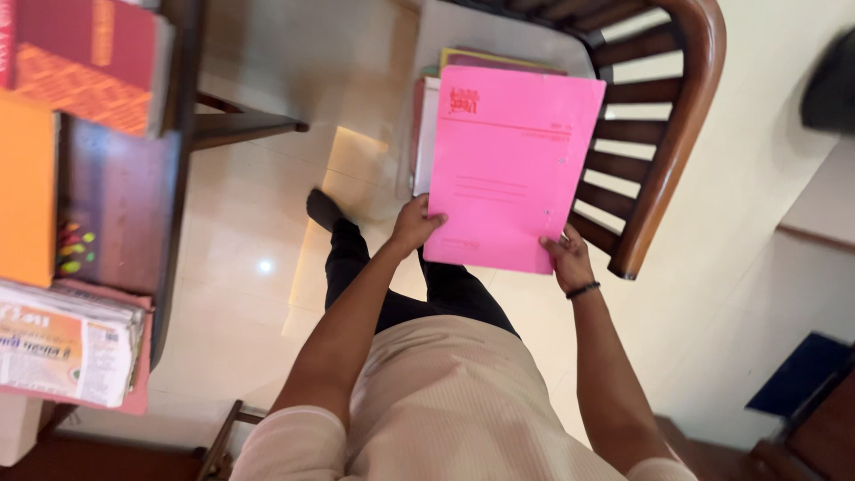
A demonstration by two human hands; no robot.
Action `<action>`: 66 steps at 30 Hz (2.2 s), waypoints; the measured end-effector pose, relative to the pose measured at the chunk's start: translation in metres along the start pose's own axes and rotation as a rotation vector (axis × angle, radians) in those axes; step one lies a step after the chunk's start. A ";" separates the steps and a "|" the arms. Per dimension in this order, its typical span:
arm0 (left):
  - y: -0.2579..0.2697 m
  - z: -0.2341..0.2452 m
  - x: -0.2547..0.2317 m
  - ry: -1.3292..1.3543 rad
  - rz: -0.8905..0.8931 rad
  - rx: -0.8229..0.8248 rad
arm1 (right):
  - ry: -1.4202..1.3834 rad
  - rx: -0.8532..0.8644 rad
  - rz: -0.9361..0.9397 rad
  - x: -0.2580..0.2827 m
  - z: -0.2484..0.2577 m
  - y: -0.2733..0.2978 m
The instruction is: The person picks up various folders and newspapers from a chair and places them onto a glass table. They handle multiple colored folders and stacks of newspapers, arranging them into piles on the table surface.
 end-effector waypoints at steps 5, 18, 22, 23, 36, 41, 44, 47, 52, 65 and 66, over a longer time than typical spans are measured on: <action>0.086 0.076 -0.052 0.119 -0.192 -0.094 | 0.016 0.144 0.095 0.038 -0.077 0.034; 0.331 0.394 0.015 0.593 -0.414 -0.872 | 0.461 0.760 0.329 0.100 -0.505 0.106; 0.383 0.471 0.049 0.632 -0.412 -1.105 | 0.381 1.006 0.454 0.081 -0.640 0.122; 0.390 0.489 0.055 0.609 -0.393 -1.144 | 0.380 1.041 0.533 0.078 -0.670 0.126; 0.384 0.617 0.078 0.224 0.041 -1.392 | 0.954 0.608 1.303 0.084 -0.837 0.131; 0.397 0.621 0.058 0.117 0.092 -1.385 | 1.089 0.614 1.322 0.076 -0.853 0.129; 0.401 0.622 0.051 0.042 0.118 -1.395 | 1.182 0.589 1.329 0.069 -0.855 0.130; 0.395 0.619 0.056 -0.020 0.193 -1.349 | 1.255 0.577 1.392 0.061 -0.853 0.135; 0.385 0.618 0.059 -0.077 0.256 -1.322 | 1.469 0.527 1.493 0.046 -0.857 0.136; 0.434 0.572 -0.018 -0.264 0.014 -1.589 | 1.017 0.865 1.348 0.080 -0.744 0.170; 0.431 0.550 -0.033 -0.275 -0.057 -1.532 | 1.040 0.884 1.088 0.073 -0.711 0.150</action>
Point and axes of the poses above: each hand's wrist, its own y-axis away from the middle knuckle, its own z-axis out of the back of the hand, x = y × z, the point moved 10 cm from there along -y, towards the middle knuckle, and after that the axes turned 6 degrees about -y, right-handed, at the moved point
